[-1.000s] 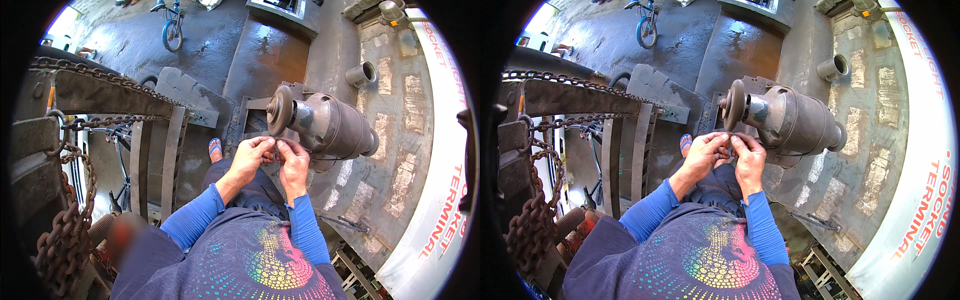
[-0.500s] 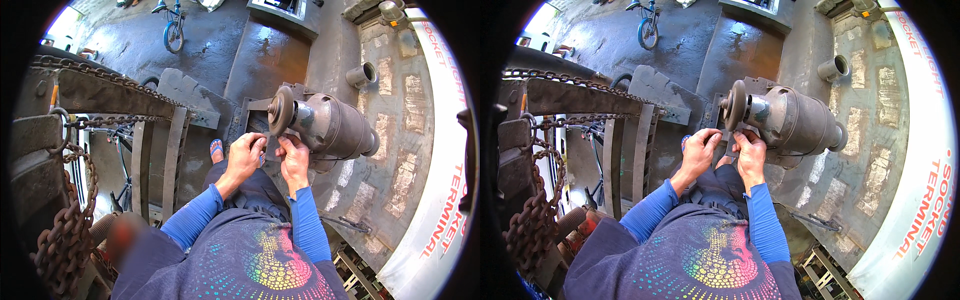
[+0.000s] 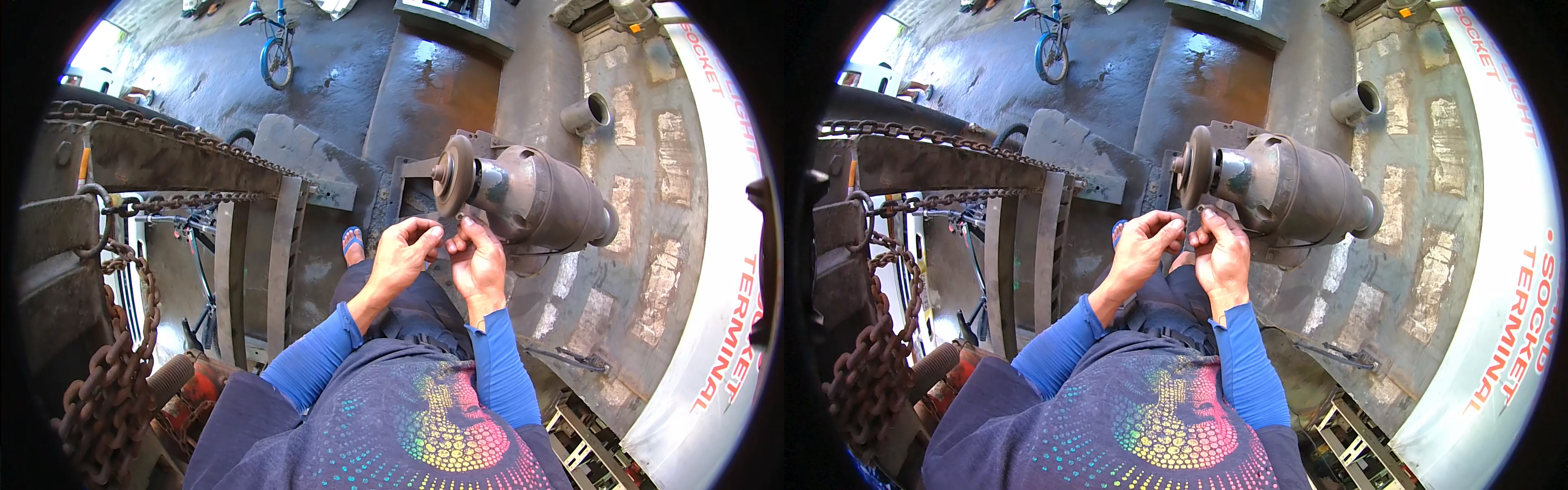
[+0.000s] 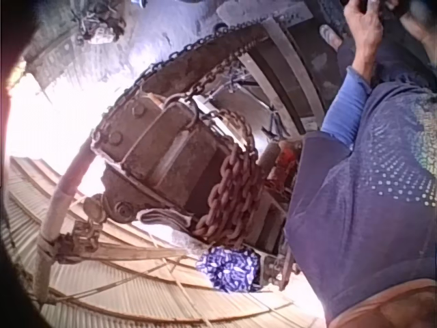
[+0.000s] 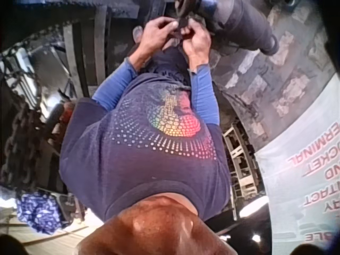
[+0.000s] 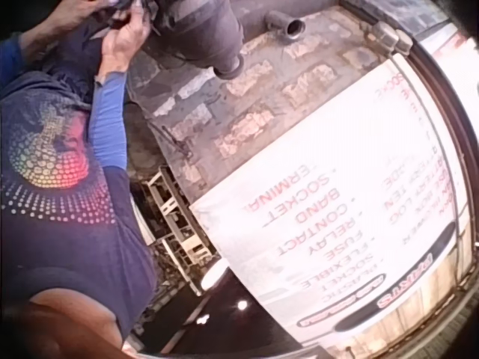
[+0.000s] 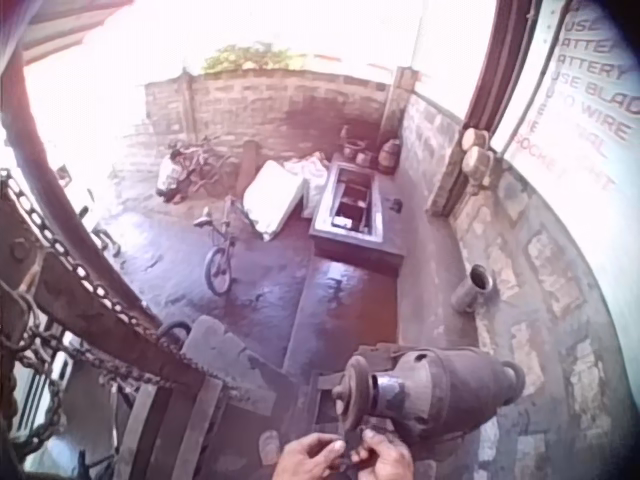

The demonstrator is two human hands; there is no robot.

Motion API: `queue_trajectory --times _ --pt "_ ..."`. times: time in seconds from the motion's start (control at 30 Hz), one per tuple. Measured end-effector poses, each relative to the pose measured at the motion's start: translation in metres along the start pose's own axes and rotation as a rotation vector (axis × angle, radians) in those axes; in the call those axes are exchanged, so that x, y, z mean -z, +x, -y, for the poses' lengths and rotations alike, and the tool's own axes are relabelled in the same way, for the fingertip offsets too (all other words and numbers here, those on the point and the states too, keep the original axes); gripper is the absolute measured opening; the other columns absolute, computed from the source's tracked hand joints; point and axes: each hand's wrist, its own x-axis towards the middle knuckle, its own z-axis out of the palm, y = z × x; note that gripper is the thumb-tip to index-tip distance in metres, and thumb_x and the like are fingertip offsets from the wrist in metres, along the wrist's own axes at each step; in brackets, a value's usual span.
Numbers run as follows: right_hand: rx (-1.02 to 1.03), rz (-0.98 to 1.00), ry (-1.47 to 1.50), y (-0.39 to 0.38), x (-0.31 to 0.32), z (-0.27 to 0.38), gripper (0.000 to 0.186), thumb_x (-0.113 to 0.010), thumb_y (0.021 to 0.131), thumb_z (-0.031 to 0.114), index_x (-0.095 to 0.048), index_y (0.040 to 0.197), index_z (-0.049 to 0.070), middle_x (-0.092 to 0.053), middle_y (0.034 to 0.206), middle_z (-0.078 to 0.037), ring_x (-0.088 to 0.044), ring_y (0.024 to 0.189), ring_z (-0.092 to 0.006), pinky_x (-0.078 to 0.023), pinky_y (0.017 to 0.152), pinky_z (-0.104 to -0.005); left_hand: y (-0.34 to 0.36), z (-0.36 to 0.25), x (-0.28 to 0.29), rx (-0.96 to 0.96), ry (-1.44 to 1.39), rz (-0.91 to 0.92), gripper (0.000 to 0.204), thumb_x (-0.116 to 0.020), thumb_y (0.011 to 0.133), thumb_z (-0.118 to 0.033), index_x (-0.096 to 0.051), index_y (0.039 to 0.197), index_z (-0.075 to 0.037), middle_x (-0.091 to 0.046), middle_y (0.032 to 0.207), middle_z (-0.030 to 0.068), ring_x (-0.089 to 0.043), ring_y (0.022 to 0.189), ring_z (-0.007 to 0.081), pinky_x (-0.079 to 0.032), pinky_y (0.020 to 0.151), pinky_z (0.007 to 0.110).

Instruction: The person holds small metal parts against a rotating bench grinder to smooth or shape their edges. They repeatedly rotate the parts in their hands to grind different sides, then briefly walk to a workbench to pick up another part before returning to the grinder to continue the process.

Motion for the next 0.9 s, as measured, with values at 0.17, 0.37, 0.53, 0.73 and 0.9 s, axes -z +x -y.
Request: queue_trajectory --times 0.17,0.37,0.53,0.73,0.9 --pt "0.048 -0.062 -0.333 -0.029 0.009 -0.010 0.011 -0.069 0.093 0.006 -0.068 0.102 -0.001 -0.067 0.082 -0.004 -0.060 0.065 -0.0115 -0.048 0.062 -0.0253 -0.004 -0.001 -0.006 0.045 0.084 0.030 0.022 -0.069 0.096 -0.019 -0.067 0.100 0.003 -0.067 0.079 0.0034 -0.059 0.067 0.0078 -0.049 0.060 0.024" --pt "-0.110 -0.344 0.062 -0.032 0.103 -0.005 0.021 -0.061 0.102 0.025 -0.064 0.094 0.007 -0.054 0.073 0.000 -0.047 0.062 -0.0135 -0.041 0.064 -0.0324 -0.008 0.010 0.000 0.200 0.058 0.117 0.020 -0.065 0.100 -0.019 -0.062 0.101 0.001 -0.069 0.088 0.0077 -0.066 0.074 0.0126 -0.055 0.067 0.027" --pt "0.101 -0.306 0.191 0.018 0.153 0.000 0.014 -0.064 0.100 0.022 -0.059 0.093 0.011 -0.055 0.074 0.000 -0.048 0.062 -0.0127 -0.043 0.060 -0.0327 -0.013 0.012 -0.012 0.352 0.018 0.152 0.016 -0.061 0.101 -0.016 -0.060 0.101 0.000 -0.070 0.098 0.0127 -0.069 0.081 0.0173 -0.061 0.074 0.033" --pt "0.071 -0.219 0.152 0.020 0.155 0.006 0.011 -0.065 0.099 0.019 -0.063 0.100 0.008 -0.060 0.076 -0.002 -0.052 0.062 -0.0137 -0.046 0.060 -0.0335 -0.016 0.017 -0.049 0.354 0.105 0.183 0.014 -0.062 0.101 -0.015 -0.058 0.099 -0.002 -0.070 0.101 0.0150 -0.069 0.084 0.0183 -0.060 0.076 0.034" --pt "0.006 -0.082 0.307 -0.036 0.159 0.039 0.018 -0.056 0.100 0.014 -0.064 0.110 0.001 -0.066 0.088 -0.007 -0.064 0.074 -0.0187 -0.055 0.070 -0.0376 -0.019 0.024 -0.090 0.363 0.084 0.269 0.017 -0.065 0.099 -0.016 -0.058 0.100 0.000 -0.069 0.103 0.0149 -0.067 0.083 0.0200 -0.058 0.080 0.035"
